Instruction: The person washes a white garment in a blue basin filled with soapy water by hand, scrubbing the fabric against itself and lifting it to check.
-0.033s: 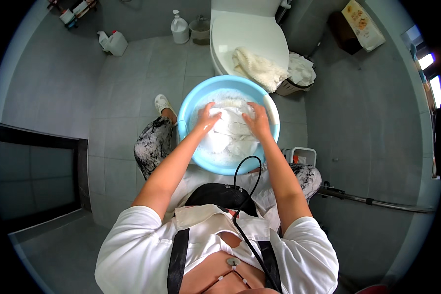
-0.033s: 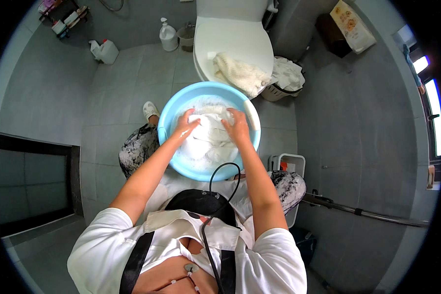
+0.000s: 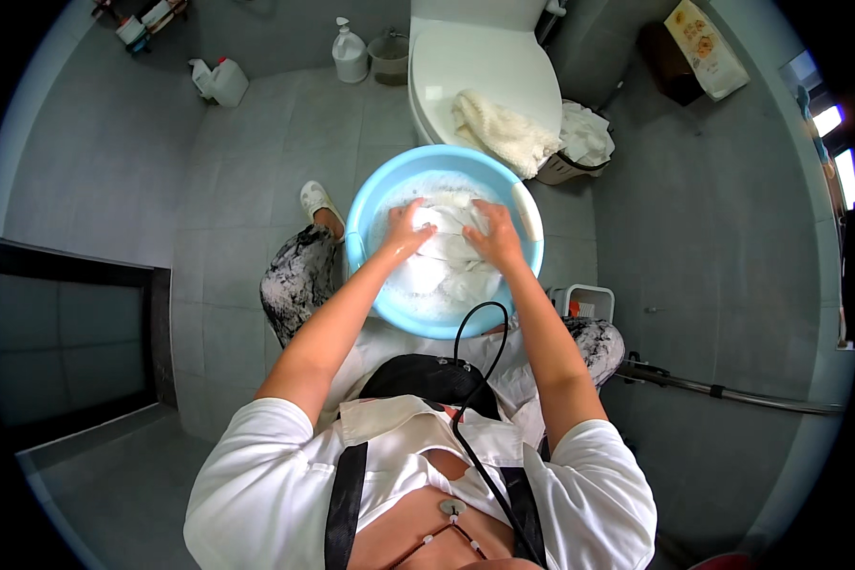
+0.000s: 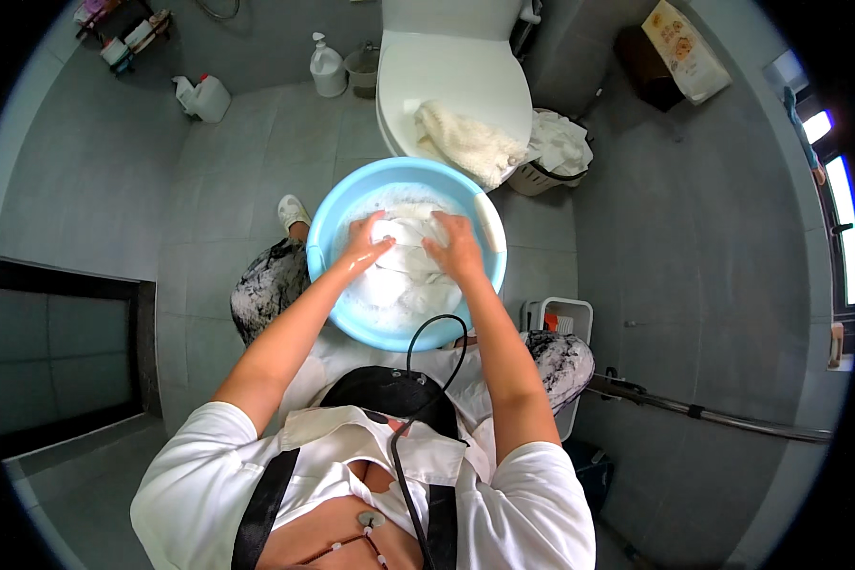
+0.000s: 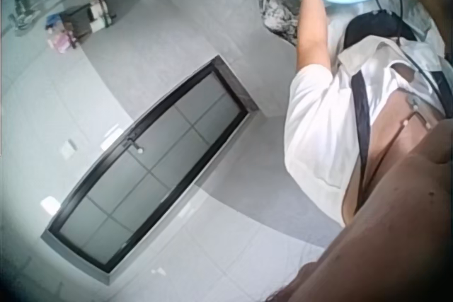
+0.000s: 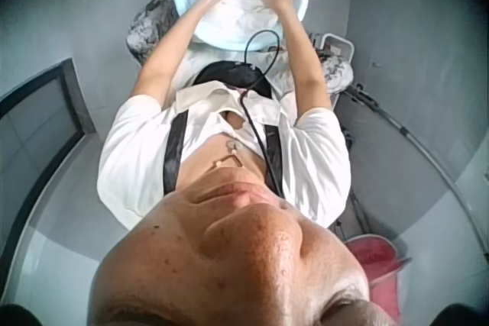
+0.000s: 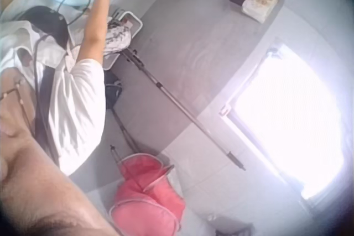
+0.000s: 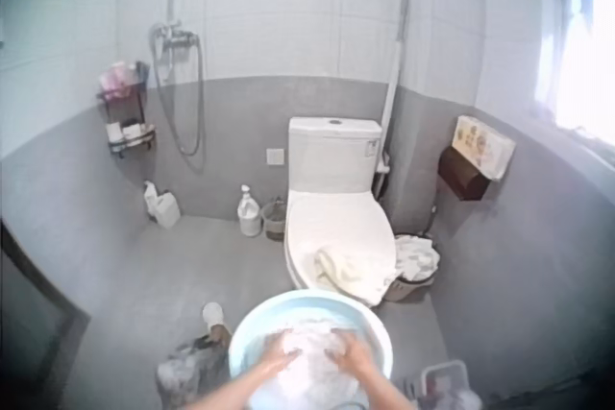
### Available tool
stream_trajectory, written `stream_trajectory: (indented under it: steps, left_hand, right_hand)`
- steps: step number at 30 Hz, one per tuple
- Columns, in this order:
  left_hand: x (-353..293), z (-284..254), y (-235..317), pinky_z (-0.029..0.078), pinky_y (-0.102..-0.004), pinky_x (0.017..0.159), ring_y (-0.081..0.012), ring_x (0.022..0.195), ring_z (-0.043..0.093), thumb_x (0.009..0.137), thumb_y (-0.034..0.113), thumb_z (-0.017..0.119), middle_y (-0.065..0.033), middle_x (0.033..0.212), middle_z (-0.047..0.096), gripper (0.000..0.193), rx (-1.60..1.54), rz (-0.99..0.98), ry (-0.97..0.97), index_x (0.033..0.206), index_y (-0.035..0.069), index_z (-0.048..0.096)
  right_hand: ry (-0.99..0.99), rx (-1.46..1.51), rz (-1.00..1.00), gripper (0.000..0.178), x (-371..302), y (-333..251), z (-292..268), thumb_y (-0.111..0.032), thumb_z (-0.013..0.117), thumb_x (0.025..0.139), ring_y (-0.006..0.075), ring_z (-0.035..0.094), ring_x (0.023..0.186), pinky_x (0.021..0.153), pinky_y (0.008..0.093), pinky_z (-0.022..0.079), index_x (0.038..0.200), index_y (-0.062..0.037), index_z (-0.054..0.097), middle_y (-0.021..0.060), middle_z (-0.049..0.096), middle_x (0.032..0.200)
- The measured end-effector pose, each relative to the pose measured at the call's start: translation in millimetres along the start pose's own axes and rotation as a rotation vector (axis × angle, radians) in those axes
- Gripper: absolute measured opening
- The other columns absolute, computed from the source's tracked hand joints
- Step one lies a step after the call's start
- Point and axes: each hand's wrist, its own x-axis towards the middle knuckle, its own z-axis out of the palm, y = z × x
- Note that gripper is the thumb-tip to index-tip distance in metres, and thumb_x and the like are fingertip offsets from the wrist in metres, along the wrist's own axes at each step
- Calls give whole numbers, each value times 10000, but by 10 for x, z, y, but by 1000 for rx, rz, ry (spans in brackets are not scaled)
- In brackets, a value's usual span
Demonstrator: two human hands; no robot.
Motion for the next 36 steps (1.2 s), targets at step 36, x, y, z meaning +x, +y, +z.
stream_trajectory:
  steps: [36]
  left_hand:
    - [144,41,587,439,-331,757,-204,829,534,808,353,534,-76,886,544,350,-1364,-305,-114,994,61,490]
  right_hand:
    - [524,521,-80,191,-151,-867,214,-174,590,762,185,528,832,721,306,412,887,-38,543,79,572,879]
